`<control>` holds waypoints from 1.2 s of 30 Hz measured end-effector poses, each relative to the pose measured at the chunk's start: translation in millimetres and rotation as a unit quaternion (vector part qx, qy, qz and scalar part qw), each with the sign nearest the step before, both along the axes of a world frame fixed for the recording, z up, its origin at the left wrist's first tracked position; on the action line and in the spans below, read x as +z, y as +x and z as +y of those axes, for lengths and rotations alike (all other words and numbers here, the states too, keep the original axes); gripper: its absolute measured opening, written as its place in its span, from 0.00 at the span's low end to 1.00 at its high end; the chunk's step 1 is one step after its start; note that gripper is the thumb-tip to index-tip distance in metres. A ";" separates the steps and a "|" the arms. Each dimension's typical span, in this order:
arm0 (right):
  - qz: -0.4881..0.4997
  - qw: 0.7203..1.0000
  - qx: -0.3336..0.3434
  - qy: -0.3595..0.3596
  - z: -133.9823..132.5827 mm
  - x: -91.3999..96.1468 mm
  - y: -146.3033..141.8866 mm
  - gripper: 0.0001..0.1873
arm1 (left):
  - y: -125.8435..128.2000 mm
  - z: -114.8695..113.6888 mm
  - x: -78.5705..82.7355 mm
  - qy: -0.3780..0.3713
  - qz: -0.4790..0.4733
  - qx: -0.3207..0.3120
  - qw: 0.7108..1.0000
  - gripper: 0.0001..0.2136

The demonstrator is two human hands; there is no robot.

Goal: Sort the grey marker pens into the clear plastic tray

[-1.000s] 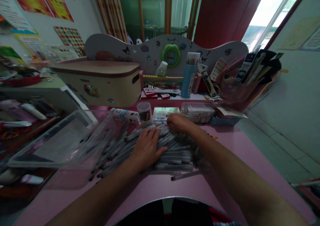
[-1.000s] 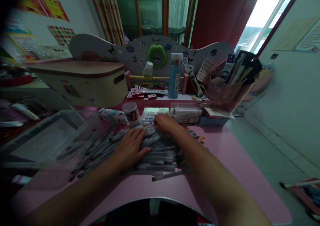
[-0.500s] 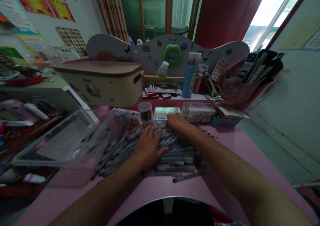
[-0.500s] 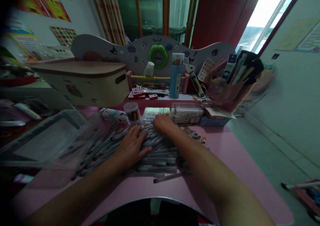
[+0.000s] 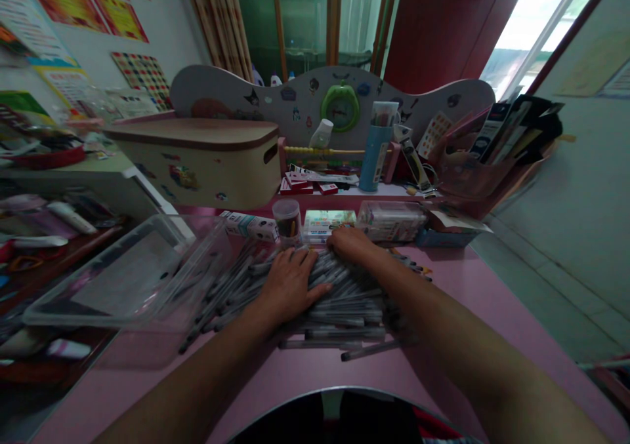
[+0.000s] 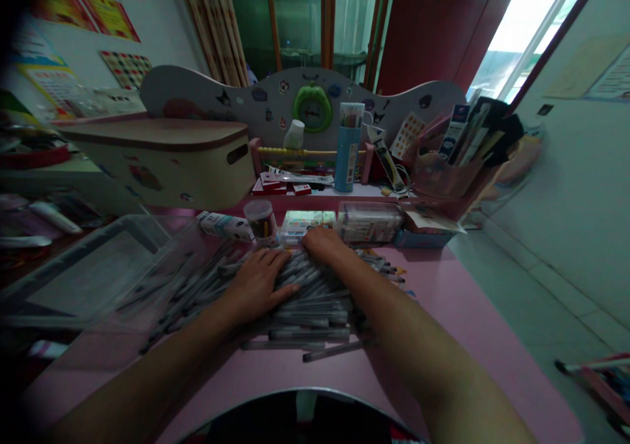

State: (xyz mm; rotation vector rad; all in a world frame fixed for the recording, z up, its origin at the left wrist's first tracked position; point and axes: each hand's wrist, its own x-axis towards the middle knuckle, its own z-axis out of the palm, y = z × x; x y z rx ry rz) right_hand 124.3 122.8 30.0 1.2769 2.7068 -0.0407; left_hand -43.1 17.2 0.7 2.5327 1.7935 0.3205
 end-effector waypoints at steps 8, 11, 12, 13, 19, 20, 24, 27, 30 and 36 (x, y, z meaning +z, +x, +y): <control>0.030 0.998 -0.011 0.057 -2.2 -3.7 11.1 0.15 | -5.9 3.0 -0.4 -0.002 -0.016 -0.032 0.999 0.31; 0.036 0.996 -0.009 0.086 -5.0 -3.2 11.9 0.15 | -6.5 3.2 -0.4 -0.007 -0.020 -0.034 0.999 0.29; 0.036 0.995 -0.008 0.094 -5.4 -3.5 11.0 0.15 | -6.6 3.3 -0.2 -0.009 -0.021 -0.033 0.999 0.28; 0.035 0.994 -0.007 0.100 -5.4 -4.0 9.7 0.14 | -6.7 3.4 0.1 -0.010 -0.021 -0.031 0.999 0.28; 0.023 0.994 -0.004 0.108 0.9 -7.5 1.5 0.16 | -4.8 2.5 4.4 -0.010 -0.028 -0.033 0.999 0.25; 0.019 0.994 -0.001 0.104 1.9 -7.5 0.8 0.16 | -4.4 2.1 4.9 -0.011 -0.027 -0.033 0.999 0.24; 0.009 0.996 0.010 0.091 3.1 -5.6 0.5 0.16 | -4.7 1.8 4.2 -0.013 -0.031 -0.032 0.999 0.23; 0.012 0.996 0.009 0.088 1.6 -4.4 1.4 0.16 | -6.5 4.4 2.4 -0.003 -0.048 -0.018 0.999 0.22; 0.022 0.996 0.006 0.082 0.1 -4.1 2.5 0.15 | -7.7 10.6 3.0 -0.003 -0.077 0.006 0.997 0.22; 0.054 0.995 -0.027 0.073 -9.2 -1.9 13.7 0.17 | -3.4 24.8 9.6 -0.067 -0.061 0.069 0.993 0.22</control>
